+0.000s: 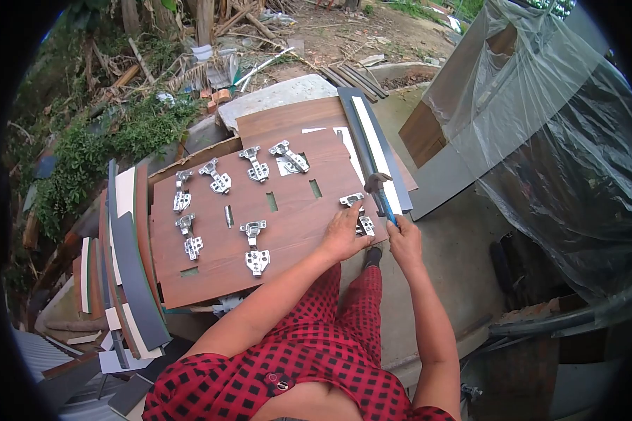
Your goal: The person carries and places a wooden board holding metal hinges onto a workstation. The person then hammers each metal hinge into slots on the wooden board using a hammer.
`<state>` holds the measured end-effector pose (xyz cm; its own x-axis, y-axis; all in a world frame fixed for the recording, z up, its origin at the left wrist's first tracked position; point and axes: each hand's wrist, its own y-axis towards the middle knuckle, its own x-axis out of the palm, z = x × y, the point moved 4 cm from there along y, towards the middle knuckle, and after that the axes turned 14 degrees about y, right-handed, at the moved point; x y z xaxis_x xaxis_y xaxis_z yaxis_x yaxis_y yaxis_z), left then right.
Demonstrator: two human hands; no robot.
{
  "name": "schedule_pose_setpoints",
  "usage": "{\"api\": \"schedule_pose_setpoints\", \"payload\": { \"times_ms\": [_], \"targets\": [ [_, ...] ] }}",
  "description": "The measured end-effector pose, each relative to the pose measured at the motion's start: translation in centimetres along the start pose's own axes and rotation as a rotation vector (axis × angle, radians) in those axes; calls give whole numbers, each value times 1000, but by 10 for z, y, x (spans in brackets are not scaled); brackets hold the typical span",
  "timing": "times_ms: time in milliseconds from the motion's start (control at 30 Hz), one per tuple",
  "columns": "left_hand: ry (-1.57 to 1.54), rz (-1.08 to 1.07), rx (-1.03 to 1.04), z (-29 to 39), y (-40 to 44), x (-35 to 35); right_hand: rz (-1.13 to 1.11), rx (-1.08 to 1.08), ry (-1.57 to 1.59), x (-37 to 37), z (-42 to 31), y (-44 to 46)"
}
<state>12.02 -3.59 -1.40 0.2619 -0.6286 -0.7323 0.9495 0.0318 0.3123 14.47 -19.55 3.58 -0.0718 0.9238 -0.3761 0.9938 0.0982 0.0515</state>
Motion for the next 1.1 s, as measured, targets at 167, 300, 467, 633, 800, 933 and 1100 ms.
{"api": "schedule_pose_setpoints", "payload": {
  "times_ms": [167,300,467,633,800,933,1100],
  "targets": [
    [8,-46,-30,4,-2,-4,-45,-75,5,13,-24,9],
    [47,3,-7,6,-3,-7,-87,-124,-257,24,5,25],
    [29,5,3,5,-2,-7,-73,6,-191,19,-14,21],
    [39,-84,-40,9,-3,-10,-123,28,-141,25,-19,18],
    [31,-66,-33,7,-3,-10,-170,-90,-281,31,-18,22],
    [28,-38,-17,7,-4,-10,-176,-19,-139,34,-31,13],
    [39,-84,-3,4,0,-4,-228,-113,-357,38,-41,14]
  ]
}}
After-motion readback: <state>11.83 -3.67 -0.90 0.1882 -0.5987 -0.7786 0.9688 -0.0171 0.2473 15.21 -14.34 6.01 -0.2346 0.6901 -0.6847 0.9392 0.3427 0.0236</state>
